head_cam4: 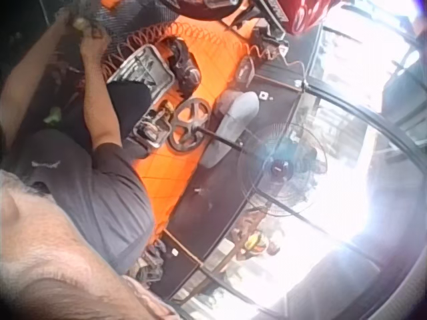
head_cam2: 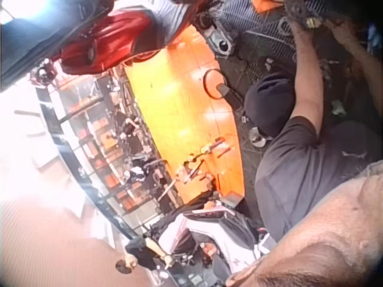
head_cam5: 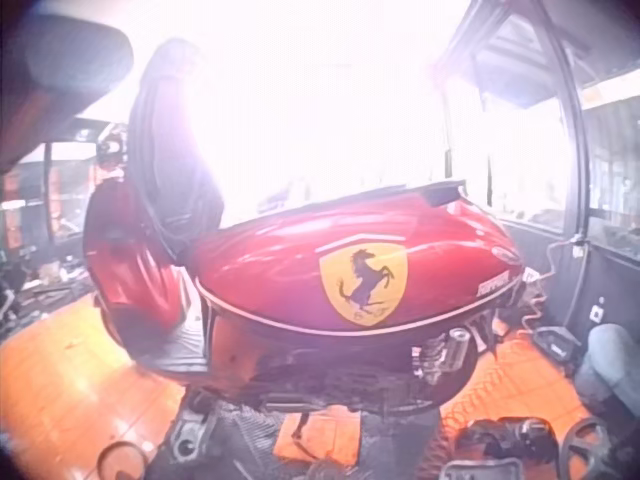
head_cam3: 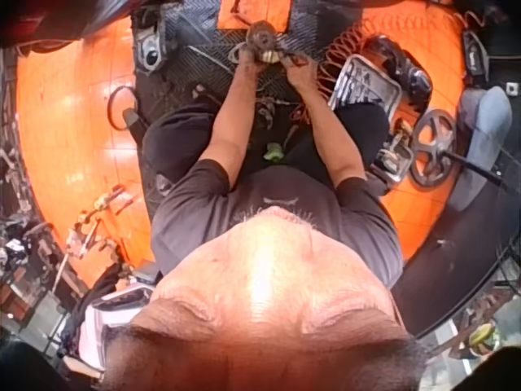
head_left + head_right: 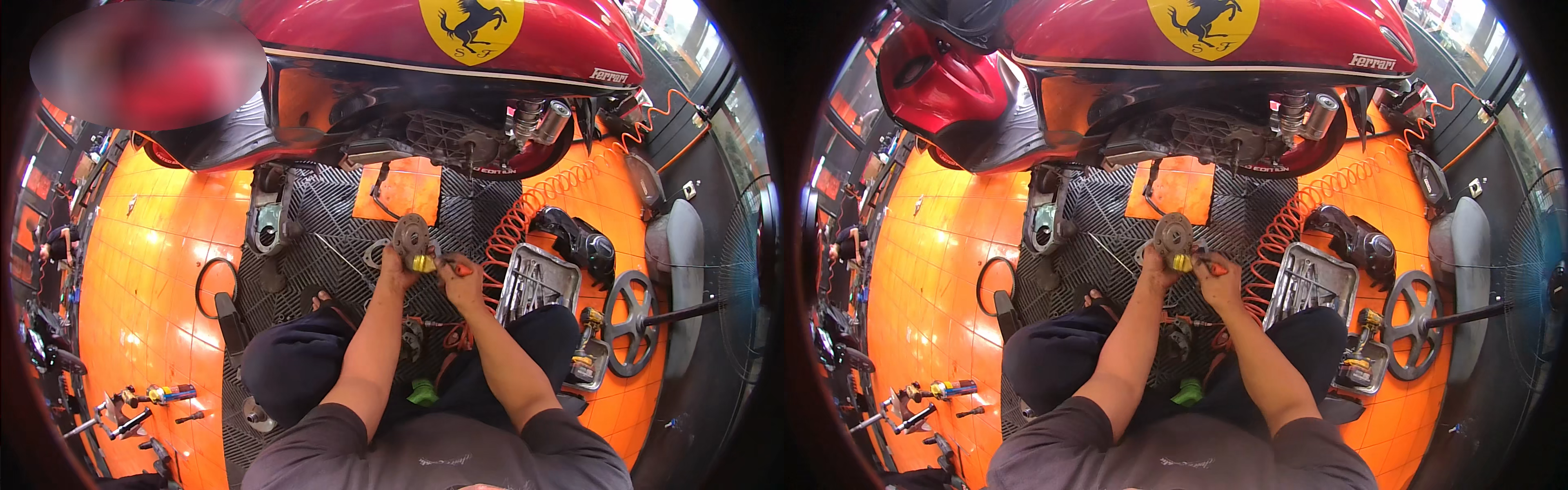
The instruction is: The person cleans and reassembles motorcycle transmission components by hand. They wipe a clutch bell and housing with a cloth, apply liquid from a bottle to internal parts, and reattach a metal spring and plate.
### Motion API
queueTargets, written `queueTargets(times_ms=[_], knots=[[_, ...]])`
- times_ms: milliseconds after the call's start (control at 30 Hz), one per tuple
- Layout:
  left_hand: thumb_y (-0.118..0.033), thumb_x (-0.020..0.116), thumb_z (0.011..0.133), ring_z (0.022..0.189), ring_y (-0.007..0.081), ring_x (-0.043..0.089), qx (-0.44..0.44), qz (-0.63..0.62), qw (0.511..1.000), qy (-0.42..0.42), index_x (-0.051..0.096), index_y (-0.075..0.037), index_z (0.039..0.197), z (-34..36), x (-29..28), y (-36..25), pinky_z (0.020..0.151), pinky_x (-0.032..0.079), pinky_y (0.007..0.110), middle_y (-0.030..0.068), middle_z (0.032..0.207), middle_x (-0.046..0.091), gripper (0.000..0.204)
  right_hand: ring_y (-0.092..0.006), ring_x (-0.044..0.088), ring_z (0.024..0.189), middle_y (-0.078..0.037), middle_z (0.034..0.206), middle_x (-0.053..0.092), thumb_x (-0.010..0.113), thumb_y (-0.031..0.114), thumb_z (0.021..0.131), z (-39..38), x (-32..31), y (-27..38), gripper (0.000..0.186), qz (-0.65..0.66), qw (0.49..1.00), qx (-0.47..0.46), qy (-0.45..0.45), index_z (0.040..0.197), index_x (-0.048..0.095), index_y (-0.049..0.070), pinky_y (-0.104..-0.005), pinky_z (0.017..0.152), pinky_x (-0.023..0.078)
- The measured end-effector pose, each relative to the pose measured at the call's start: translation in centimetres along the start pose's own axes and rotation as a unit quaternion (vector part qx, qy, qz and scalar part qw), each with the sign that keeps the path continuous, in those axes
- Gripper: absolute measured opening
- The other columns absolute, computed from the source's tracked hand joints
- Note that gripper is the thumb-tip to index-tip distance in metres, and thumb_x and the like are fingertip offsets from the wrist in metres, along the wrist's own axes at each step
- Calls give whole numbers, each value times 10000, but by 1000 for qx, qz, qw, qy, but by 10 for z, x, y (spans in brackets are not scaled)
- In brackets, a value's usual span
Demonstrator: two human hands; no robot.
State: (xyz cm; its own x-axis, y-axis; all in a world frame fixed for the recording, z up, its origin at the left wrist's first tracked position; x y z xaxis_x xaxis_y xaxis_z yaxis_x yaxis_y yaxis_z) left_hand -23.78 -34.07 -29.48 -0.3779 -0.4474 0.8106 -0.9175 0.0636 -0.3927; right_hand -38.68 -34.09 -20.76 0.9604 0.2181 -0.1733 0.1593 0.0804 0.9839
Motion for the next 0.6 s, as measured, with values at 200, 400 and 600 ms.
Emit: queueTargets(times_ms=[200,400,600], knots=[[-223,386,998,981,323,646,-33,89,995,6,515,20,1266,-7,-7,5,796,585,428,197,1172,598,384,-135,565,508,-63,636,595,623,100,921,43,-25,-3,151,212,971,60,-96,919,633,-50,-288,470,448],[-223,373,985,1037,369,613,7,-76,997,-17,533,3,1257,-7,-10,-9,888,532,531,183,1204,585,388,-149,575,493,-67,636,594,598,41,893,10,18,-33,107,5,1000,-6,-17,933,637,-49,-290,461,475],[-238,327,1011,1067,325,596,47,62,994,-75,507,-27,1287,5,-42,-18,899,508,499,154,1248,562,391,-144,584,510,-67,667,617,662,132,919,13,12,-44,172,169,973,156,-34,956,651,-36,-304,464,498]])
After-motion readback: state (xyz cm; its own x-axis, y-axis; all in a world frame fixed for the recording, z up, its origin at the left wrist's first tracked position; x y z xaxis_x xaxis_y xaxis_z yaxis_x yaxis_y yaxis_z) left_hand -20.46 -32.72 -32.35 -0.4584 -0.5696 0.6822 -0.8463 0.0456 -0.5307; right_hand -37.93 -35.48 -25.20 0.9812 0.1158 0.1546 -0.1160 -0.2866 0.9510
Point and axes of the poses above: each hand's wrist, its own z-axis towards the middle knuckle, its own x-axis out of the palm, y = z × x, the point moved 9 cm from there along z, towards the middle knuckle
